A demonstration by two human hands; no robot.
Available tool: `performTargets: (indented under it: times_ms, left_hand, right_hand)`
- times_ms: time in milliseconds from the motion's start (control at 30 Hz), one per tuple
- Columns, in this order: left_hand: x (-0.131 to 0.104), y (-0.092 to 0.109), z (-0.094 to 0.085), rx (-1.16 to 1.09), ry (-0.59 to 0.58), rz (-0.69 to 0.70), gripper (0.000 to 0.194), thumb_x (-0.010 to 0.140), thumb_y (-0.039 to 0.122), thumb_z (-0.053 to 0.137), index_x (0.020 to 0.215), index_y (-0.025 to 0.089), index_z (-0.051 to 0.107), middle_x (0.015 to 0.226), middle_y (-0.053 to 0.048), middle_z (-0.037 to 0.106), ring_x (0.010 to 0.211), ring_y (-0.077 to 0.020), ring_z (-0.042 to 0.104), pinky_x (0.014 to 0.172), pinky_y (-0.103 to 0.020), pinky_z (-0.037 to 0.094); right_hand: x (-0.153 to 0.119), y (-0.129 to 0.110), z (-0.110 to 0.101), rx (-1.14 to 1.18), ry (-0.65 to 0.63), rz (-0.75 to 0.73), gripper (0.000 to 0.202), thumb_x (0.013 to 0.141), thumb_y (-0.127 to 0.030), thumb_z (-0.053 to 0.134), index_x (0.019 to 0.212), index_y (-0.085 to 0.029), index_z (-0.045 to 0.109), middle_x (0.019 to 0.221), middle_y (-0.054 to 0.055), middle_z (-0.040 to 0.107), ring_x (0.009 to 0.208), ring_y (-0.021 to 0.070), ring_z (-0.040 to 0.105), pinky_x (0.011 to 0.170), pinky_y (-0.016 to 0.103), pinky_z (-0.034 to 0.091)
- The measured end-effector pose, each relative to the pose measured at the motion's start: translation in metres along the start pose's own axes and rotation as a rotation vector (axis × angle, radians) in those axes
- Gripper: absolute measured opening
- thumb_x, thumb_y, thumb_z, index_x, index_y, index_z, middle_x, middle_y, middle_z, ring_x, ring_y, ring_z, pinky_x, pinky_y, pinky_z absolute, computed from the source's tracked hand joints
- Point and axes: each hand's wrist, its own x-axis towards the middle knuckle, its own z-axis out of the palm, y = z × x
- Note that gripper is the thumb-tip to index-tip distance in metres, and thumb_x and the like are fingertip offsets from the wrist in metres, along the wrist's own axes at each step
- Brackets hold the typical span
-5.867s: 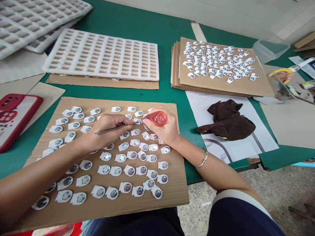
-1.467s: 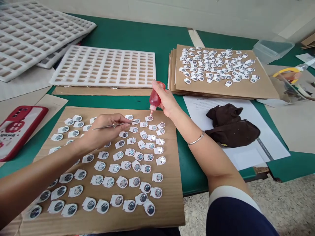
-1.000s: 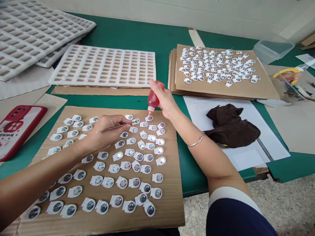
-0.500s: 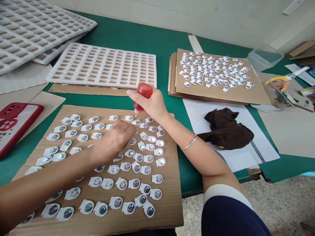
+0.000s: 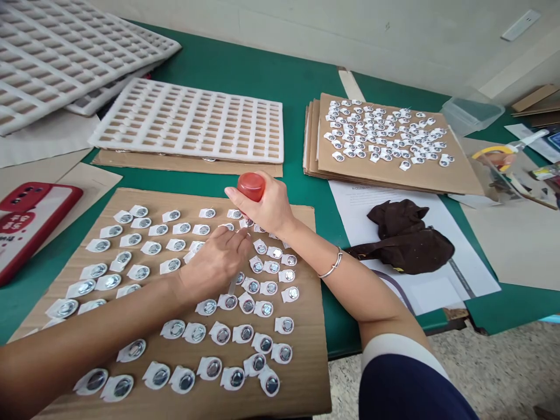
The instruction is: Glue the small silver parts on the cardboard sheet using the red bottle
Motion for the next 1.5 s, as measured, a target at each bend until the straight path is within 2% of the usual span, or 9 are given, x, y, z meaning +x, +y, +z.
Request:
performTargets:
  times_ms: [400,900,1267,1500]
  left_hand:
    - [-0.0018,0.0011,0.0031,-0.008,-0.019,0.007,0.026,0.076,-0.002,0.034,0.079,0.007,0.058,0.07,-0.011,0.059,0.073,-0.0217,0.056,0.063,-0.034,0.041]
    - [-0.0016,0.0011,0.0025,-0.017,-0.007,0.019,0.025,0.076,-0.001,0.033,0.076,0.007,0.057,0.067,-0.011,0.057,0.067,-0.0211,0.055,0.06,-0.035,0.042]
    - [-0.0021,-0.0002,0.0006,-0.048,-0.029,0.026,0.027,0.068,-0.002,0.034,0.079,0.006,0.058,0.068,-0.013,0.058,0.067,-0.0226,0.055,0.059,-0.036,0.042]
    - [-0.0012,0.0002,-0.0005,-0.034,-0.026,0.027,0.029,0.068,-0.002,0.033,0.081,0.005,0.058,0.071,-0.013,0.059,0.068,-0.0231,0.056,0.06,-0.036,0.043]
  right_hand:
    - [-0.0002,0.005,0.0034,-0.049,0.066,-0.084,0.032,0.069,-0.051,0.061,0.071,-0.02,0.051,0.063,-0.002,0.057,0.057,0.0119,0.052,0.058,0.03,0.046]
    - [-0.0029,0.0057,0.0036,-0.076,0.047,-0.144,0.03,0.072,-0.049,0.059,0.069,-0.021,0.048,0.064,-0.002,0.055,0.057,0.0117,0.049,0.056,0.03,0.044]
    - [-0.0029,0.0059,0.004,-0.083,0.062,-0.132,0.031,0.072,-0.051,0.058,0.071,-0.022,0.047,0.067,0.0,0.057,0.06,0.0133,0.051,0.059,0.032,0.046]
    - [-0.0024,0.0081,0.0044,-0.055,0.069,-0.148,0.031,0.072,-0.051,0.059,0.072,-0.021,0.048,0.066,-0.001,0.056,0.059,0.0127,0.05,0.059,0.031,0.045]
